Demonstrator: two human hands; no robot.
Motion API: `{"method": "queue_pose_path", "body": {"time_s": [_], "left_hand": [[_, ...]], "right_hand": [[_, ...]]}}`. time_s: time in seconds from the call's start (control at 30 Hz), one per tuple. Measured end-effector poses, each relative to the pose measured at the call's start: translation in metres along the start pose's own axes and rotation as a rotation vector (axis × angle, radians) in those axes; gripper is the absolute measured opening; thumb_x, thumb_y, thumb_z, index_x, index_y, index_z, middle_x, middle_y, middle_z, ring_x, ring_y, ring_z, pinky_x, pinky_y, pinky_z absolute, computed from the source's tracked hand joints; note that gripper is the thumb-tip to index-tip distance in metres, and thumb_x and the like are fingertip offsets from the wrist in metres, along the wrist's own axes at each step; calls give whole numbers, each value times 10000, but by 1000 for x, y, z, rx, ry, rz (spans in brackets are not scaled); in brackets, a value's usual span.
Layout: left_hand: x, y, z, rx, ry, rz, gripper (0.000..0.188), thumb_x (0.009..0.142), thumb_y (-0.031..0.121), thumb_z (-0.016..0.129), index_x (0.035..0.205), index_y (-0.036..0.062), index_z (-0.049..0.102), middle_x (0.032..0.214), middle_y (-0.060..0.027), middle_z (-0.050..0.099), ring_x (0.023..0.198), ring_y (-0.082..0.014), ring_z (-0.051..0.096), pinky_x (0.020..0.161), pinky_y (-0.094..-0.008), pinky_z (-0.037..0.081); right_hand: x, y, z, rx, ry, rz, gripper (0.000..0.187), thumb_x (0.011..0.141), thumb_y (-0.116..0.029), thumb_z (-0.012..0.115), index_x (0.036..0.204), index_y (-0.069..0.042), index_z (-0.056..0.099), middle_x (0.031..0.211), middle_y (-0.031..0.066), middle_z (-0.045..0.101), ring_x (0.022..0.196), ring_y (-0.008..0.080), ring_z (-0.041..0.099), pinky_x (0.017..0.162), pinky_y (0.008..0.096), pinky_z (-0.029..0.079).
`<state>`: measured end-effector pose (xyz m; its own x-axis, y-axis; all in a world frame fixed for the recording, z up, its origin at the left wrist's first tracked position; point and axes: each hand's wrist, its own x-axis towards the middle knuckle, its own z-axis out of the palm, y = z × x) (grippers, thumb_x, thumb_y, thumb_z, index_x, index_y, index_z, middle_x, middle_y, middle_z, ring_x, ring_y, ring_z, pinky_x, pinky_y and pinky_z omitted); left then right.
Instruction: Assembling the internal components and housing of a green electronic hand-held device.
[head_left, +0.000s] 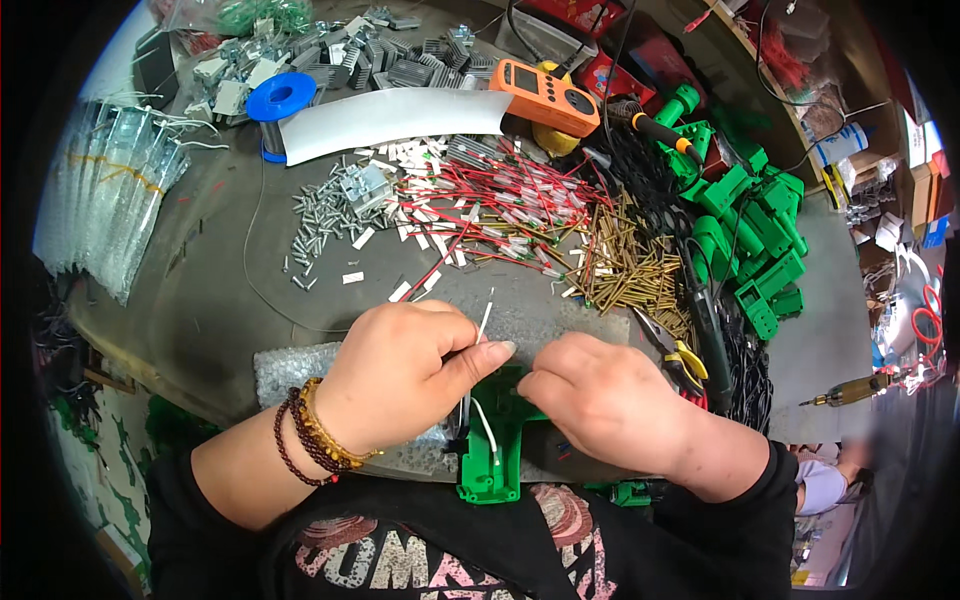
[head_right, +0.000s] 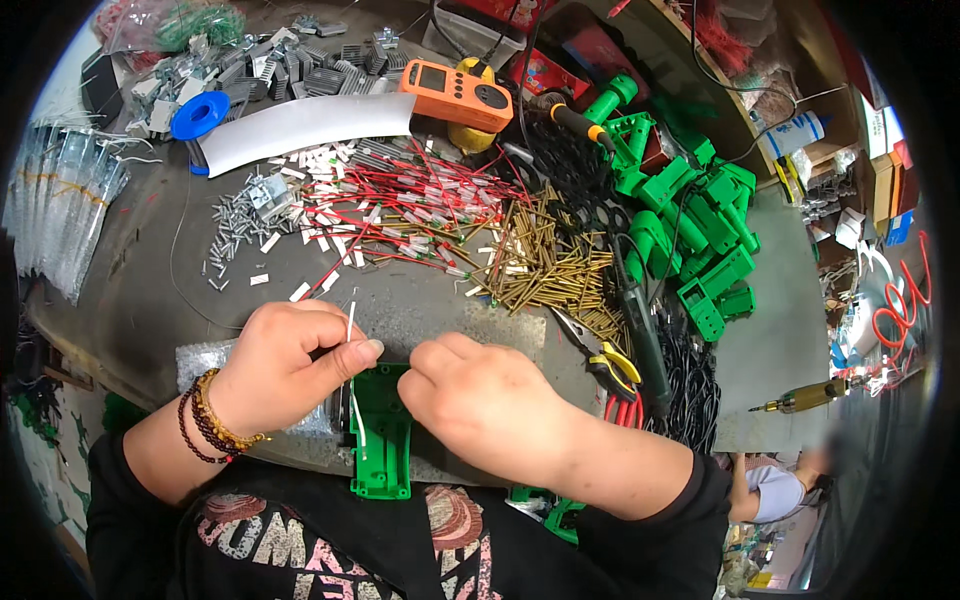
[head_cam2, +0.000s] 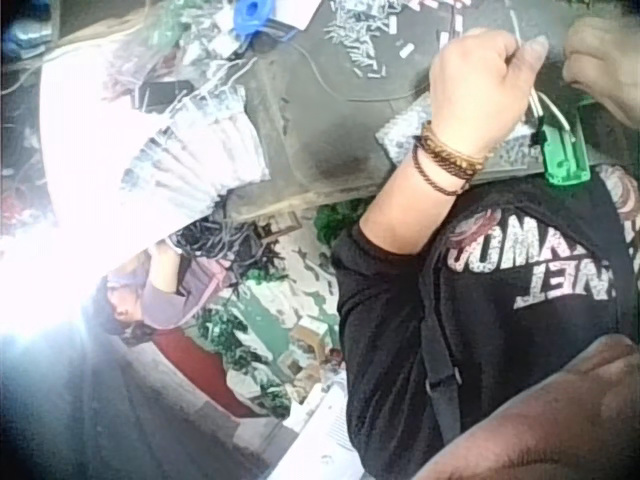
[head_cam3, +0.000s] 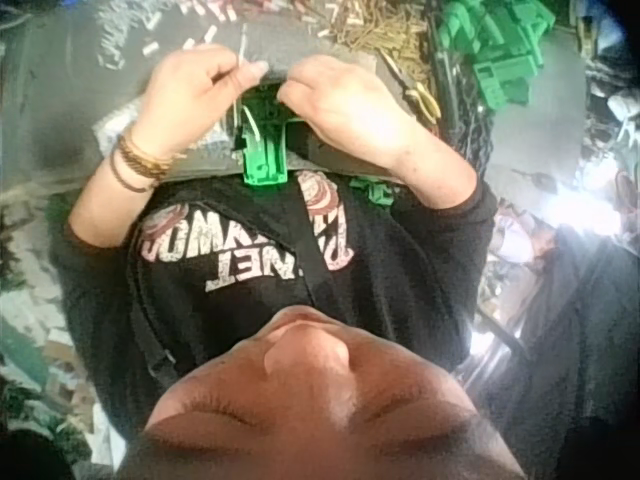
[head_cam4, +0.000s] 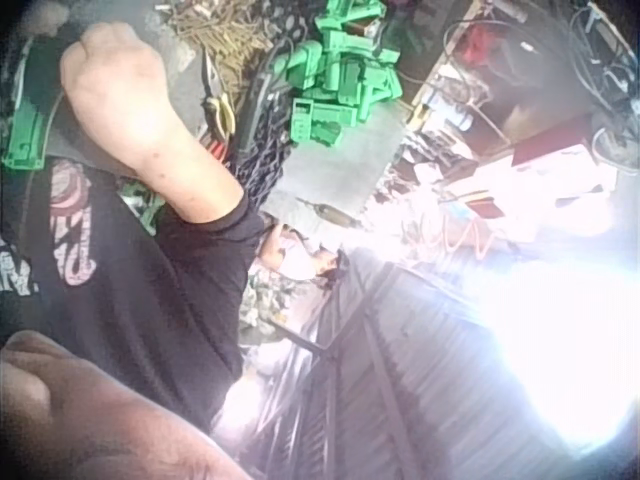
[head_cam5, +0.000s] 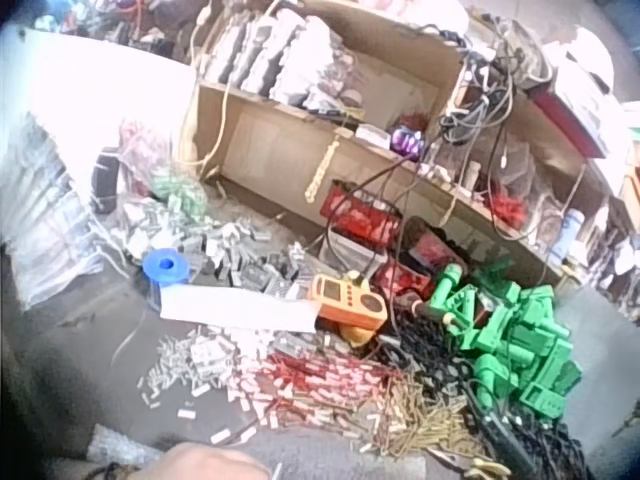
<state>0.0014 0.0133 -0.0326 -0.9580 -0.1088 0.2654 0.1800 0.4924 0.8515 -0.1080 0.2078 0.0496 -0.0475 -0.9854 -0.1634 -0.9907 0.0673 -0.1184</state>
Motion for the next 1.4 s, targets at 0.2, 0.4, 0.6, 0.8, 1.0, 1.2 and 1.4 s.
{"method": "queue_pose_path", "body": {"time_s": [0.2, 0.4, 0.6, 0.8, 1.0, 1.2, 1.4], "left_hand": [[-1, 0, 0, -42, 22, 32, 296, 929, 228, 719, 750, 2, 651, 655, -113, 582, 591, -272, 566, 554, -358, 449], [-3, -2, 2, -37, 68, 76, 282, 925, 235, 721, 771, 7, 665, 663, -119, 586, 578, -275, 566, 546, -361, 443], [-4, 1, -2, -19, 45, 6, 252, 922, 235, 724, 813, 9, 700, 676, -118, 603, 564, -269, 570, 544, -354, 449], [-6, 2, -1, -10, 17, 18, 238, 915, 218, 723, 813, 4, 707, 731, -123, 662, 627, -265, 636, 582, -348, 495], [-9, 3, -2, -23, 5, 38, 234, 913, 219, 724, 810, 9, 710, 765, -130, 686, 657, -282, 661, 597, -359, 513], [-2, 5, 0, -33, 21, 75, 307, 912, 265, 714, 722, 33, 647, 720, -118, 645, 638, -324, 633, 570, -405, 494], [-5, 8, -4, 4, -27, 69, 201, 872, 215, 750, 791, 37, 701, 762, -115, 689, 671, -305, 664, 611, -379, 521]], "right_hand": [[16, -14, 3, -259, 20, -99, 124, 710, -156, 634, 805, -78, 616, 803, 37, 529, 766, 188, 596, 552, 296, 520], [18, -7, 14, -255, 16, -108, 100, 708, -140, 632, 776, -68, 619, 782, 55, 561, 747, 199, 615, 548, 301, 538], [20, 7, 20, 123, 8, 71, 180, 795, -191, 691, 864, -32, 642, 860, 113, 626, 822, 294, 659, 696, 425, 550], [36, 23, 4, 557, -373, 544, 440, 844, -416, 762, 969, -13, 638, 935, 173, 699, 931, 342, 684, 778, 434, 531], [41, 33, 19, 736, -465, 466, 437, 812, -381, 799, 966, -16, 614, 898, 153, 654, 869, 303, 648, 747, 416, 516], [29, 31, 29, 789, -371, 475, 406, 819, -359, 799, 955, -21, 619, 884, 149, 658, 837, 298, 656, 747, 405, 515], [17, 88, -17, 537, 321, 536, 205, 932, -166, 717, 1069, -16, 695, 888, 46, 678, 822, 113, 610, 743, 302, 514]]}}
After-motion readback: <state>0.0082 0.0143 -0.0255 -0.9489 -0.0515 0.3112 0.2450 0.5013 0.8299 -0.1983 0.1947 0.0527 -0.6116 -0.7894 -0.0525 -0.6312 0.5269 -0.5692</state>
